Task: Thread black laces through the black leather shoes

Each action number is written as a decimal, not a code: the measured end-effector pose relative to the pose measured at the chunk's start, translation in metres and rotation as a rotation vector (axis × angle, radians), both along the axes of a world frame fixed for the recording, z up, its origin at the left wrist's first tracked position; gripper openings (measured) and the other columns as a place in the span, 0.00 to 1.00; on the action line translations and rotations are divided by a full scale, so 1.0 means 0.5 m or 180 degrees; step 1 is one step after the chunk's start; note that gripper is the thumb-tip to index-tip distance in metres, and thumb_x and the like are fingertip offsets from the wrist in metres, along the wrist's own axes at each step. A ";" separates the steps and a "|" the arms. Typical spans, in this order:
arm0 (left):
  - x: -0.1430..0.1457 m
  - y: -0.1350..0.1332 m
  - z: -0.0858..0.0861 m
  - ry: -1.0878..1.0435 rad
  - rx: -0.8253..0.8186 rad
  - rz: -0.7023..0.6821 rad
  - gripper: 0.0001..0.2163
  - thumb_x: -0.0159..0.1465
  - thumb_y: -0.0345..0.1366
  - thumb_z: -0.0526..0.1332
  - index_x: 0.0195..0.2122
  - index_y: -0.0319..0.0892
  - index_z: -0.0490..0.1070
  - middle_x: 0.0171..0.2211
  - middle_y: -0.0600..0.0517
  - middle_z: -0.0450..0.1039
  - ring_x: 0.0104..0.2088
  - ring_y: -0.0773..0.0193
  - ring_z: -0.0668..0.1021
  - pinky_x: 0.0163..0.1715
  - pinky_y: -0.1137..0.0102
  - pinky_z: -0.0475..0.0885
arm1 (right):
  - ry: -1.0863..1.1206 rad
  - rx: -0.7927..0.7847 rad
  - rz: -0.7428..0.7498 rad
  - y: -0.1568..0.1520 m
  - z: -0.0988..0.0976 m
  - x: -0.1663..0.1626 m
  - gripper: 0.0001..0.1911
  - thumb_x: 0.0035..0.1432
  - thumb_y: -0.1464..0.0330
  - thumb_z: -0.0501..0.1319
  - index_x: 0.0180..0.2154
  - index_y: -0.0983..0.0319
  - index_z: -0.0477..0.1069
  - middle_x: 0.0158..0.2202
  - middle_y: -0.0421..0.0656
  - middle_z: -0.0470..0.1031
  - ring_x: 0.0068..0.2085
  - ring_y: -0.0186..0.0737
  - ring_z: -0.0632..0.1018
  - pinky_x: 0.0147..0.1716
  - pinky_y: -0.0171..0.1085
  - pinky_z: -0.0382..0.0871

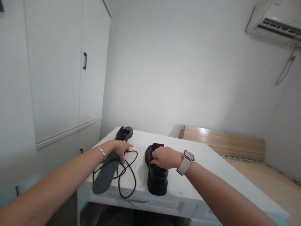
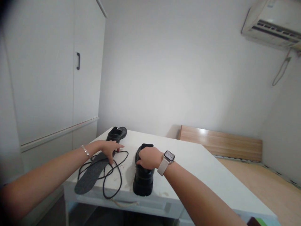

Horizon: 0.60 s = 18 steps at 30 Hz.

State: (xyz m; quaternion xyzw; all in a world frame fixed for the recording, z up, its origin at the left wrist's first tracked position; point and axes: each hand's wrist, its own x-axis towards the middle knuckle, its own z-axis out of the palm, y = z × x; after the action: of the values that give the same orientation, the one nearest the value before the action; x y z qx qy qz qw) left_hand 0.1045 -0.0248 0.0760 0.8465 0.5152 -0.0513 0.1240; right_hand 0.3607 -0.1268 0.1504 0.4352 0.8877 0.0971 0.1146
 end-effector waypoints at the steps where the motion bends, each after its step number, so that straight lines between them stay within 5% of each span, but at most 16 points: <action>1: 0.001 -0.002 -0.002 0.0029 0.0056 -0.0012 0.43 0.43 0.43 0.78 0.60 0.43 0.66 0.52 0.42 0.75 0.54 0.45 0.74 0.53 0.56 0.69 | 0.0031 0.0002 0.0006 -0.001 -0.001 0.001 0.18 0.65 0.59 0.59 0.42 0.65 0.81 0.41 0.57 0.81 0.43 0.55 0.82 0.37 0.42 0.74; 5: 0.015 -0.003 -0.008 0.0057 0.0224 -0.0099 0.12 0.64 0.40 0.65 0.45 0.39 0.74 0.45 0.47 0.76 0.47 0.55 0.77 0.50 0.54 0.72 | 0.0198 0.0049 0.0038 -0.003 -0.006 0.004 0.17 0.63 0.60 0.61 0.40 0.67 0.81 0.39 0.58 0.81 0.41 0.57 0.82 0.36 0.43 0.74; 10: 0.030 -0.003 0.025 -0.0199 0.0454 -0.0078 0.10 0.67 0.41 0.63 0.37 0.37 0.74 0.36 0.51 0.76 0.37 0.62 0.79 0.41 0.61 0.75 | 0.0710 0.0259 0.0129 -0.003 -0.013 0.012 0.13 0.62 0.63 0.62 0.36 0.66 0.80 0.38 0.56 0.81 0.42 0.56 0.81 0.39 0.45 0.73; 14: 0.052 -0.037 0.096 -0.0629 0.0637 -0.0193 0.10 0.64 0.42 0.64 0.33 0.38 0.74 0.30 0.53 0.75 0.32 0.63 0.77 0.36 0.66 0.72 | 0.1506 0.0443 0.0259 -0.008 -0.011 0.003 0.10 0.65 0.69 0.59 0.44 0.65 0.77 0.44 0.53 0.78 0.48 0.51 0.77 0.49 0.45 0.69; 18: 0.092 -0.107 0.178 -0.1076 0.0753 -0.0408 0.07 0.60 0.39 0.63 0.31 0.41 0.76 0.25 0.55 0.75 0.30 0.63 0.74 0.31 0.71 0.64 | 0.2479 0.0437 0.0352 -0.005 -0.003 -0.023 0.17 0.64 0.70 0.60 0.54 0.67 0.67 0.53 0.55 0.72 0.57 0.48 0.70 0.58 0.45 0.61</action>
State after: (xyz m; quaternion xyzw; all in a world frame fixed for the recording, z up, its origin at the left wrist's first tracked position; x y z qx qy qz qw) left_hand 0.1508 -0.0782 0.1651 0.8827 0.4346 0.1445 0.1050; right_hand 0.3490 -0.1295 0.1491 0.3977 0.8783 -0.0101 -0.2653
